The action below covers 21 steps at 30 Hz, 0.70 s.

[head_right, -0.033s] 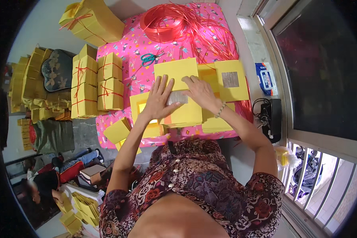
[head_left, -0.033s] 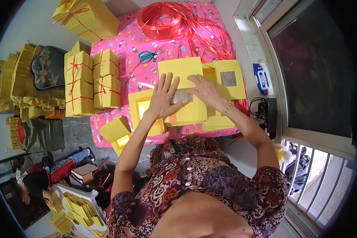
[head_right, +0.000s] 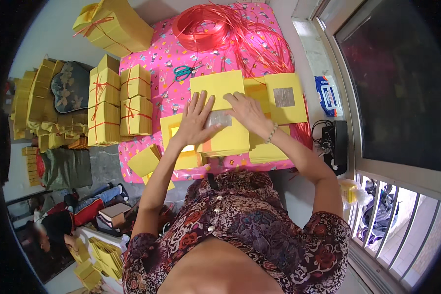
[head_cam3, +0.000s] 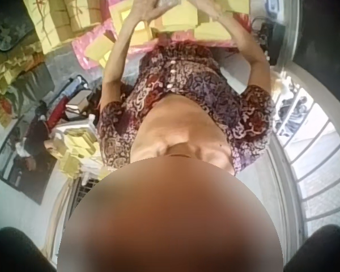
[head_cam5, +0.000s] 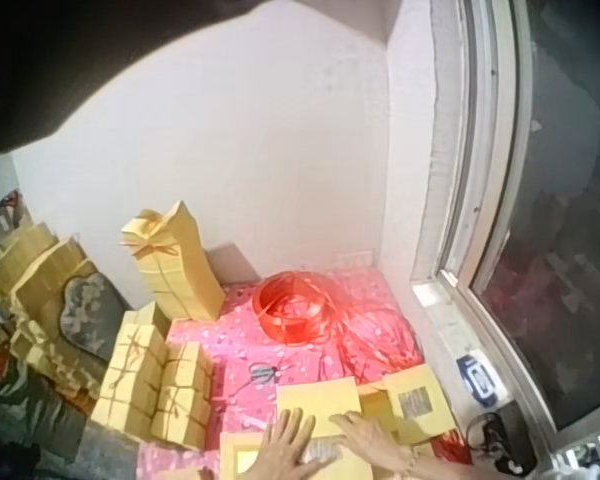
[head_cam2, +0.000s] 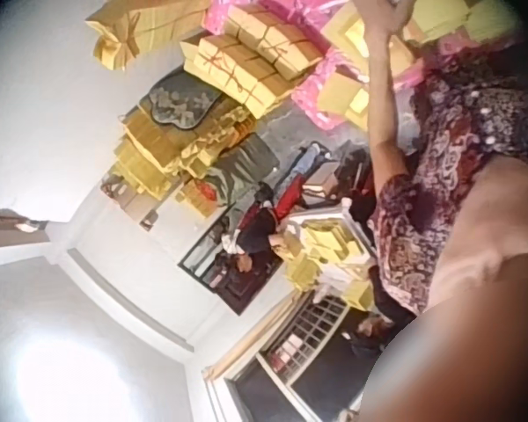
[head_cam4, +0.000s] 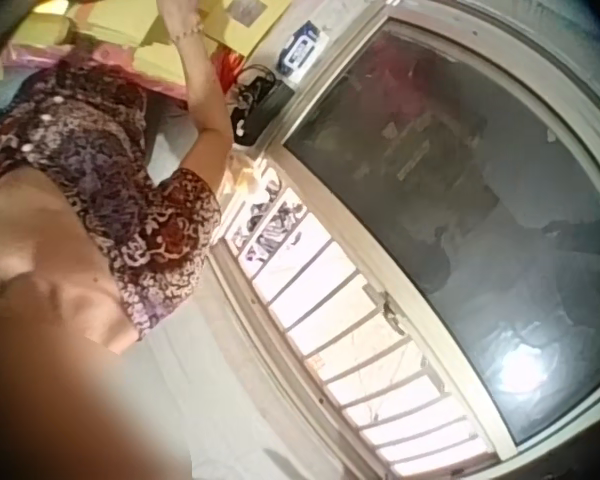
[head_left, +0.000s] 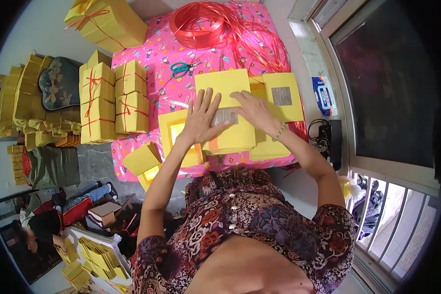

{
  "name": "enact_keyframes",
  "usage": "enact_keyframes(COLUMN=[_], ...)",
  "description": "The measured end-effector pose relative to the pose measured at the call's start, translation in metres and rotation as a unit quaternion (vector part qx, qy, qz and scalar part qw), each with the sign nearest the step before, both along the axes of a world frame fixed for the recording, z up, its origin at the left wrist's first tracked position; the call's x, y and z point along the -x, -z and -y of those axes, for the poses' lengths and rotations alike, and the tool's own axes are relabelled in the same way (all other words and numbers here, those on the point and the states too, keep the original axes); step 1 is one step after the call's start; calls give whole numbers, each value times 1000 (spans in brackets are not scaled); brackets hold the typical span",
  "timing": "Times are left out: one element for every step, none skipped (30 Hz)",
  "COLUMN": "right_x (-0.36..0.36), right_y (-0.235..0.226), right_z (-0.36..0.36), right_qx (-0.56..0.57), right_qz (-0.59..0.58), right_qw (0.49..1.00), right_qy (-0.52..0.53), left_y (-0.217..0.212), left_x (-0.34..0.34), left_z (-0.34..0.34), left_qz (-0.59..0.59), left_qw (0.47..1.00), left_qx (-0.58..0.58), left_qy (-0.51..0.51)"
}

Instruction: Folding and stacking sheets of yellow joss paper with gold foil into bundles.

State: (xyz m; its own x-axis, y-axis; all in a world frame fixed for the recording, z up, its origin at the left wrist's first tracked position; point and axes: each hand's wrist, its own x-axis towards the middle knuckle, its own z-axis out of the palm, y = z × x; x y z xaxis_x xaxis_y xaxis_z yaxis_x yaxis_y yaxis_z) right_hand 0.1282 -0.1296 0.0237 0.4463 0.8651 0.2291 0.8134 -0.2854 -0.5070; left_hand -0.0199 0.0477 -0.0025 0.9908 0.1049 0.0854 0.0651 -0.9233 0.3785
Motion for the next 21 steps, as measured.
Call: enact_keyframes(right_x=[-2,-5,-9,-12,-14,-17,-20,-22,-24,-24,-24,-23,-21,-20,-19,-18,-19,-23,-29,-35,-34], right_y=[1,3,5,6,8,7,6,2,-2,-5,-6,-8,-10,-10,-10,-10,-8,-4,0,6,-1], right_z=[-1,-3,-5,-6,-9,-10,-9,-10,-11,-11,-11,-11,-10,-8,-5,-3,2,9,17,25,34], right_qx=[1,-14,-28,-25,-44,-62,-59,-55,-52,-59,-57,-67,-78,-76,-117,-157,-155,-161,-166,-156,-154], right_qz=[-1,67,136,134,169,205,203,211,219,206,205,187,171,170,124,79,79,-37,-153,-297,-298], right_qw=[1000,997,990,990,983,974,975,974,972,974,975,979,982,982,984,976,975,967,942,906,906], right_qy=[3,-19,-38,-33,-53,-70,-66,-68,-71,-69,-67,-49,-32,-30,51,132,135,193,249,259,256], left_y=[-2,-7,-10,-10,-11,-14,-16,-23,-18,-11,-11,-10,-10,-12,-14,-17,-21,-25,-29,-33,-35], left_x=[-2,-4,-6,-7,-7,-10,-13,-14,-17,-21,-24,-25,-26,-28,-28,-27,-28,-30,-32,-34,-31], left_z=[-2,-4,-6,-5,-7,-9,-8,-5,-6,-11,-11,-10,-10,-9,-8,-7,-3,2,8,15,21], left_qz=[-1,-19,-37,22,19,42,65,124,122,133,144,174,173,194,214,233,233,242,252,253,251], left_qw=[1000,1000,999,999,999,998,997,990,990,988,985,977,977,971,965,957,958,955,953,953,955], left_qx=[1,-2,-4,-27,-25,-30,-35,-57,-55,-68,-82,-110,-109,-123,-137,-158,-156,-158,-159,-159,-154], left_qy=[3,-4,-7,-11,-9,-19,-28,-33,-30,-41,-53,-61,-60,-65,-69,-68,-65,-60,-55,-51,-33])
